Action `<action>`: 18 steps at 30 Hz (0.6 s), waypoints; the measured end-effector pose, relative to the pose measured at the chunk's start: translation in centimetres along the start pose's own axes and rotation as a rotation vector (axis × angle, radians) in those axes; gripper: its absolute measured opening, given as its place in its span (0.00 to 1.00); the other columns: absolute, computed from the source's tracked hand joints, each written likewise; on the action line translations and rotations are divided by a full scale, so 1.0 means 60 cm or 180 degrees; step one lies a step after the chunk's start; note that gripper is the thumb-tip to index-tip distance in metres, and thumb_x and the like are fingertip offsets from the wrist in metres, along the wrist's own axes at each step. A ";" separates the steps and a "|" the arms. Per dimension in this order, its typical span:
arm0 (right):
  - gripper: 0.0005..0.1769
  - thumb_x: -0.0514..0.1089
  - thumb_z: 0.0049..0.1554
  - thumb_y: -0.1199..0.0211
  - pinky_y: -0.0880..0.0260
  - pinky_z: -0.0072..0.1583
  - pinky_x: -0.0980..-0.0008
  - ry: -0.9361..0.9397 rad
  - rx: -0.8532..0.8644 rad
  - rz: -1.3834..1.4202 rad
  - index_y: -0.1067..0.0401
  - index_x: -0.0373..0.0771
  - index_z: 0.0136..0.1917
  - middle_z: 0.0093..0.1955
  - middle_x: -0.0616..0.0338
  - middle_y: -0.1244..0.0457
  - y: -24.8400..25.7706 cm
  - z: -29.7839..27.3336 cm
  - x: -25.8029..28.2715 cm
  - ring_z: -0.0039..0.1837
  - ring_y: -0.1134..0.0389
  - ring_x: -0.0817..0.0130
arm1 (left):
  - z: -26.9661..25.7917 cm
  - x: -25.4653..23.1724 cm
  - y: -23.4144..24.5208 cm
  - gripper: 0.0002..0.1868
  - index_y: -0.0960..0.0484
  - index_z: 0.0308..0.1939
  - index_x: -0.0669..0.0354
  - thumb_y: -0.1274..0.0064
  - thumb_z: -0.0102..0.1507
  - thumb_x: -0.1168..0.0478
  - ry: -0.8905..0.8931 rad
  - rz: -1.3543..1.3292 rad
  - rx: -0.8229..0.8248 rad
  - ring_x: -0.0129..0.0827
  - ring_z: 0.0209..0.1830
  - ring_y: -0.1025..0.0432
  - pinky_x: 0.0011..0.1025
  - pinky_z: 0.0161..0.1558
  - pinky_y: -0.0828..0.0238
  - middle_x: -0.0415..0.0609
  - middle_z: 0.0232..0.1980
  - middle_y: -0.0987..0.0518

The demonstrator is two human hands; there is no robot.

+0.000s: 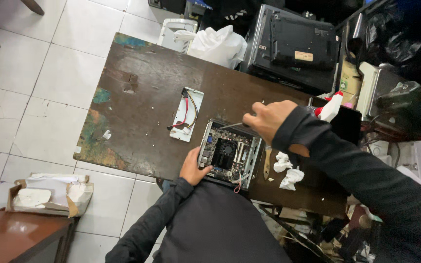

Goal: The person works on an open electronic device placed on a cluttered workbench. They use a screwdriver to tighten or loosen screws on the device's internal components while occasionally adjusting wires and parts with their hands.

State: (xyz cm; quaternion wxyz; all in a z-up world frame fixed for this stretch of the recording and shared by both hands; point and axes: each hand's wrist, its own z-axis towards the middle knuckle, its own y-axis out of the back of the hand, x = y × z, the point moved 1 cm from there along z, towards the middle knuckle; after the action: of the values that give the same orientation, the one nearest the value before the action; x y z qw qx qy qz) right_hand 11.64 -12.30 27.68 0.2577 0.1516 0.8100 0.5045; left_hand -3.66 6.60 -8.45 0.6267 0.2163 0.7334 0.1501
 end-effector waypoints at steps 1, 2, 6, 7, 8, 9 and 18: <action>0.13 0.46 0.56 0.44 0.30 0.33 0.61 0.0006 -0.0011 -0.0011 0.31 0.48 0.55 0.42 0.57 0.39 -0.008 -0.006 -0.006 0.35 0.29 0.54 | 0.001 0.005 -0.004 0.49 0.36 0.68 0.62 0.32 0.48 0.48 -0.0003 0.0001 -0.0016 0.53 0.67 0.37 0.44 0.67 0.39 0.59 0.66 0.35; 0.14 0.50 0.53 0.41 0.30 0.32 0.61 -0.0042 -0.0112 -0.0040 0.32 0.52 0.54 0.41 0.59 0.40 -0.017 -0.012 -0.010 0.34 0.29 0.56 | 0.000 0.010 -0.007 0.45 0.37 0.68 0.62 0.35 0.50 0.53 -0.0031 0.0056 0.0015 0.52 0.68 0.37 0.43 0.67 0.40 0.58 0.66 0.35; 0.16 0.56 0.50 0.38 0.32 0.32 0.65 -0.0144 -0.0348 -0.0113 0.34 0.58 0.52 0.41 0.65 0.41 -0.068 -0.035 -0.037 0.33 0.31 0.61 | -0.006 0.019 -0.015 0.40 0.38 0.69 0.61 0.40 0.55 0.57 -0.0076 0.0236 0.0109 0.50 0.69 0.39 0.42 0.68 0.40 0.55 0.68 0.37; 0.16 0.56 0.50 0.38 0.32 0.32 0.65 -0.0153 -0.0361 -0.0119 0.34 0.58 0.52 0.41 0.65 0.41 -0.039 -0.050 -0.039 0.33 0.31 0.61 | -0.005 0.014 -0.012 0.40 0.38 0.69 0.61 0.40 0.55 0.57 -0.0089 0.0245 0.0102 0.50 0.69 0.39 0.42 0.68 0.40 0.55 0.68 0.37; 0.12 0.54 0.52 0.40 0.32 0.32 0.67 -0.0117 -0.0387 -0.0120 0.34 0.58 0.50 0.41 0.66 0.41 -0.011 -0.066 -0.039 0.35 0.30 0.63 | -0.007 0.011 -0.008 0.40 0.38 0.69 0.62 0.40 0.55 0.56 -0.0132 0.0252 0.0110 0.51 0.68 0.38 0.43 0.68 0.40 0.56 0.68 0.37; 0.07 0.52 0.54 0.42 0.32 0.33 0.70 -0.0081 -0.0414 -0.0121 0.34 0.57 0.47 0.40 0.68 0.40 0.017 -0.081 -0.039 0.36 0.30 0.64 | -0.008 0.007 -0.005 0.40 0.38 0.69 0.64 0.40 0.55 0.56 -0.0174 0.0259 0.0118 0.53 0.68 0.38 0.44 0.67 0.39 0.57 0.68 0.37; 0.26 0.54 0.47 0.33 0.29 0.47 0.73 -0.1257 -0.1185 0.1336 0.26 0.52 0.60 0.53 0.61 0.31 -0.086 -0.381 -0.100 0.45 0.30 0.70 | -0.009 -0.005 0.011 0.37 0.45 0.71 0.60 0.48 0.63 0.52 -0.0154 0.0154 0.0374 0.52 0.69 0.44 0.49 0.67 0.39 0.54 0.71 0.42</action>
State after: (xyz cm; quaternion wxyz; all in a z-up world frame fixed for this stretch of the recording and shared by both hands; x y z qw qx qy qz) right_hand 3.58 -34.51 32.85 0.3233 0.3601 0.5897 0.6466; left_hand -4.05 7.07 -7.79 0.6267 0.2740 0.7201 0.1167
